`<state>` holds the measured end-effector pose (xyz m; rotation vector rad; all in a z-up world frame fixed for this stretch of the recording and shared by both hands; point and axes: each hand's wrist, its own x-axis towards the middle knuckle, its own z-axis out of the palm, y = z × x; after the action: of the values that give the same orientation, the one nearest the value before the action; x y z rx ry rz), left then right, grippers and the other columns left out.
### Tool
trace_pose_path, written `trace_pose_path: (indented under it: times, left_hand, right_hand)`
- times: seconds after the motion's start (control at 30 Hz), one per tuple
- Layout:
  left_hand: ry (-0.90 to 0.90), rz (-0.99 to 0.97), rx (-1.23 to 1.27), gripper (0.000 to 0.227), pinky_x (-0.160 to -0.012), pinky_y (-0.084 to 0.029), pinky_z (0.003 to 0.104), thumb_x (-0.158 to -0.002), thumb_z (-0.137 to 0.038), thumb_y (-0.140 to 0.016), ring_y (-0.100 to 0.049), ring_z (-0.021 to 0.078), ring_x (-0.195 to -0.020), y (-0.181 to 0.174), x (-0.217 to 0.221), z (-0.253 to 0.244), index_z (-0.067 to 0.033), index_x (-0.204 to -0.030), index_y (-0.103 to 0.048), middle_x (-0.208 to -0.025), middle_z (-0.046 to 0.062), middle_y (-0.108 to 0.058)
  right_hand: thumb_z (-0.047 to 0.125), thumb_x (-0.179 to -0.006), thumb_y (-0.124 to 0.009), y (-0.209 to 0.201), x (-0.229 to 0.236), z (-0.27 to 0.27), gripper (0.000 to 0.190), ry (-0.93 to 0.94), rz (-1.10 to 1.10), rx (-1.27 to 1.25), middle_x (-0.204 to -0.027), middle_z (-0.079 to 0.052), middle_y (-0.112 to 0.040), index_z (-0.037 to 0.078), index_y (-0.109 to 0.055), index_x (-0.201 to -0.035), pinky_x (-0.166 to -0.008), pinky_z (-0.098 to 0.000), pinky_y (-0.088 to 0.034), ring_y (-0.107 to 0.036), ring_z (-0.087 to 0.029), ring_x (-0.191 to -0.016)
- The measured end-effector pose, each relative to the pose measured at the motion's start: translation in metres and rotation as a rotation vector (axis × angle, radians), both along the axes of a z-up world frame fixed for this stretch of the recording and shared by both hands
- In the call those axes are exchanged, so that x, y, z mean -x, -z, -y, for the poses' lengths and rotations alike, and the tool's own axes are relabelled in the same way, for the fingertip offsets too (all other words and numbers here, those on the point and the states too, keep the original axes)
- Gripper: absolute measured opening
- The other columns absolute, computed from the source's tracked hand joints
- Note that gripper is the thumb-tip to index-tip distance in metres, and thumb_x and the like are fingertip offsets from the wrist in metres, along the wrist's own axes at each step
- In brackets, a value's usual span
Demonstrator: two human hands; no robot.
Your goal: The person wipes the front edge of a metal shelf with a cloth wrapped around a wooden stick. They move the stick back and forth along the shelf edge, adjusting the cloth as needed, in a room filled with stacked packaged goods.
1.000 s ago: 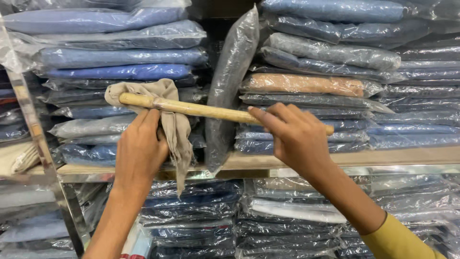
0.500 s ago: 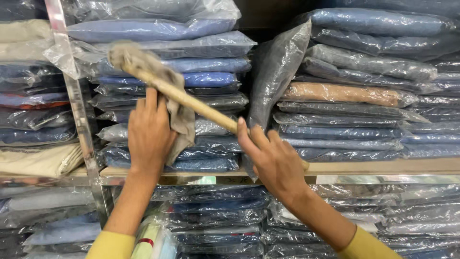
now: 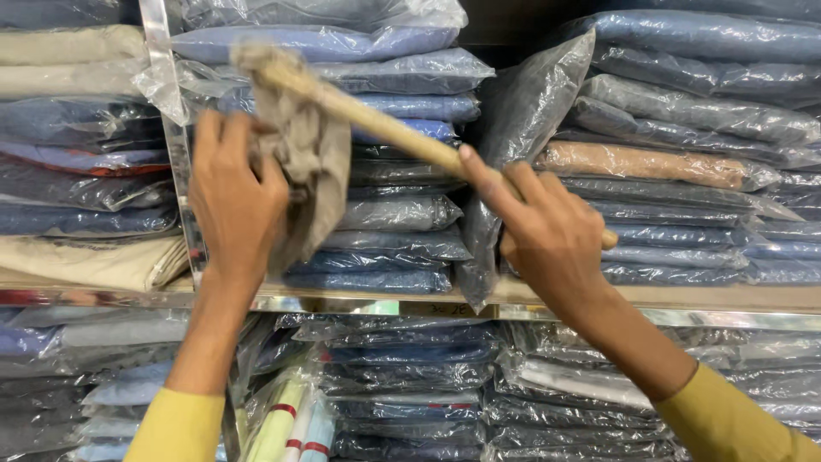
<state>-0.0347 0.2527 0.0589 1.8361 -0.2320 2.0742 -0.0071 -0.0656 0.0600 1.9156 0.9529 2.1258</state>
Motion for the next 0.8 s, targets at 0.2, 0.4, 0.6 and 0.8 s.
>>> trace_pose_path:
  times: [0.2, 0.4, 0.6, 0.8]
  left_hand:
    - [-0.411, 0.180, -0.221, 0.044, -0.087, -0.053, 0.044, -0.088, 0.003, -0.065, -0.061, 0.0363, -0.106, -0.039, -0.040, -0.002, 0.0072, -0.132, -0.063, -0.132, 0.019, -0.056]
    - [-0.078, -0.041, -0.126, 0.019, -0.076, -0.057, 0.047, -0.091, -0.007, -0.068, -0.068, 0.0387, -0.088, 0.032, -0.038, 0.003, 0.0079, -0.102, -0.070, -0.117, 0.018, -0.067]
    - [-0.114, -0.305, -0.054, 0.021, -0.075, -0.055, 0.050, -0.085, -0.021, -0.069, -0.069, 0.0390, -0.086, 0.043, -0.002, -0.007, -0.0028, -0.091, -0.076, -0.098, 0.014, -0.072]
    - [0.124, -0.322, 0.046, 0.026, -0.080, -0.053, 0.049, -0.086, -0.015, -0.064, -0.067, 0.0382, -0.089, 0.019, 0.025, 0.001, -0.0055, -0.108, -0.076, -0.102, 0.015, -0.068]
  right_hand:
    - [-0.002, -0.081, -0.067, -0.025, -0.002, -0.005, 0.082, 0.126, 0.038, -0.053, -0.094, 0.001, -0.058, 0.025, -0.051, -0.156, -0.050, -0.0314, -0.043, -0.059, -0.016, -0.073]
    - [-0.002, -0.086, -0.063, 0.022, -0.002, -0.014, 0.079, 0.252, -0.210, 0.264, -0.099, -0.006, -0.064, 0.021, -0.039, -0.158, -0.046, -0.0275, -0.053, -0.061, -0.017, -0.065]
    - [0.000, -0.080, -0.060, 0.037, 0.007, -0.001, 0.093, 0.249, -0.689, 0.177, -0.095, -0.004, -0.062, 0.033, -0.035, -0.163, -0.046, -0.0344, -0.056, -0.064, -0.020, -0.063]
    - [-0.006, -0.092, -0.059, 0.020, 0.006, 0.020, 0.072, 0.133, -0.275, 0.110, -0.084, 0.000, -0.063, 0.028, -0.047, -0.154, -0.040, -0.0305, -0.044, -0.056, -0.016, -0.054]
